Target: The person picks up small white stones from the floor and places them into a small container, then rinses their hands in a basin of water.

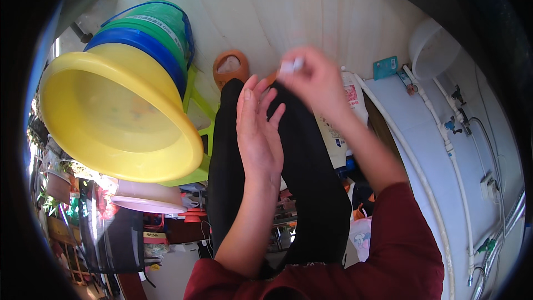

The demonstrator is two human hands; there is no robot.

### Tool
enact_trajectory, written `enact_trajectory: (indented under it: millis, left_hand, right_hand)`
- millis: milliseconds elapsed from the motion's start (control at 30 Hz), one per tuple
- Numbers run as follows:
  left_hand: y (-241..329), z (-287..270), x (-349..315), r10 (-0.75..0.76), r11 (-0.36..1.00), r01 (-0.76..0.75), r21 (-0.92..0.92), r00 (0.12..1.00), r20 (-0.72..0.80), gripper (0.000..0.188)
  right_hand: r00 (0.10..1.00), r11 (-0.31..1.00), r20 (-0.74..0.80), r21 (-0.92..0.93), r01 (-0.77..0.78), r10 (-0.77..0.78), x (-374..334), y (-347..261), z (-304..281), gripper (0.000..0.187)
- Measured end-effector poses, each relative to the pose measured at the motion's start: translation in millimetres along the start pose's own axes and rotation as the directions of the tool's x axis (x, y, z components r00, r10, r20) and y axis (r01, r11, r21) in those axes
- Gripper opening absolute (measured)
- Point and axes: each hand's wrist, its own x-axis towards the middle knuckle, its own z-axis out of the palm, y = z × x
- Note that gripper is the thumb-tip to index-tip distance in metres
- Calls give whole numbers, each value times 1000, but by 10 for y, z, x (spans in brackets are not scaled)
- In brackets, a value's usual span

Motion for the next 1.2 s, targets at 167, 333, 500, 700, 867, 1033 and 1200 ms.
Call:
enact_trajectory:
  millis: [167, 333, 500, 700, 867, 1033, 1200]
  left_hand:
    - [-136, -61, 15, -206, 970, 227, -89, 957, 204, 29]
    - [-297, -46, -52, -224, 974, 226, 25, 938, 264, 30]
    - [-467, -37, -119, -293, 956, 276, 103, 922, 253, 36]
    - [-508, 6, -186, -294, 948, 262, 179, 937, 187, 36]
    - [-545, -16, -176, -289, 947, 253, 199, 940, 181, 34]
    - [-487, -43, -110, -180, 977, 146, 158, 956, 233, 25]
    - [-487, -7, -122, -82, 979, 60, 194, 991, 106, 20]
  right_hand:
    - [923, 890, -82, -308, 335, -376, -718, -284, 5, 17]
    - [828, 951, -472, 98, -292, 303, -405, 1169, -695, 18]
    - [450, 638, -453, 523, -565, 770, -53, 2953, -959, 28]
    - [333, 599, -657, 227, -768, 676, 415, 4375, -880, 21]
    - [331, 625, -660, 272, -731, 674, 603, 4293, -710, 24]
    - [665, 658, -426, 741, -134, 614, 161, 2398, -535, 15]
    - [954, 949, -244, 301, -99, 177, -1163, 533, -342, 19]
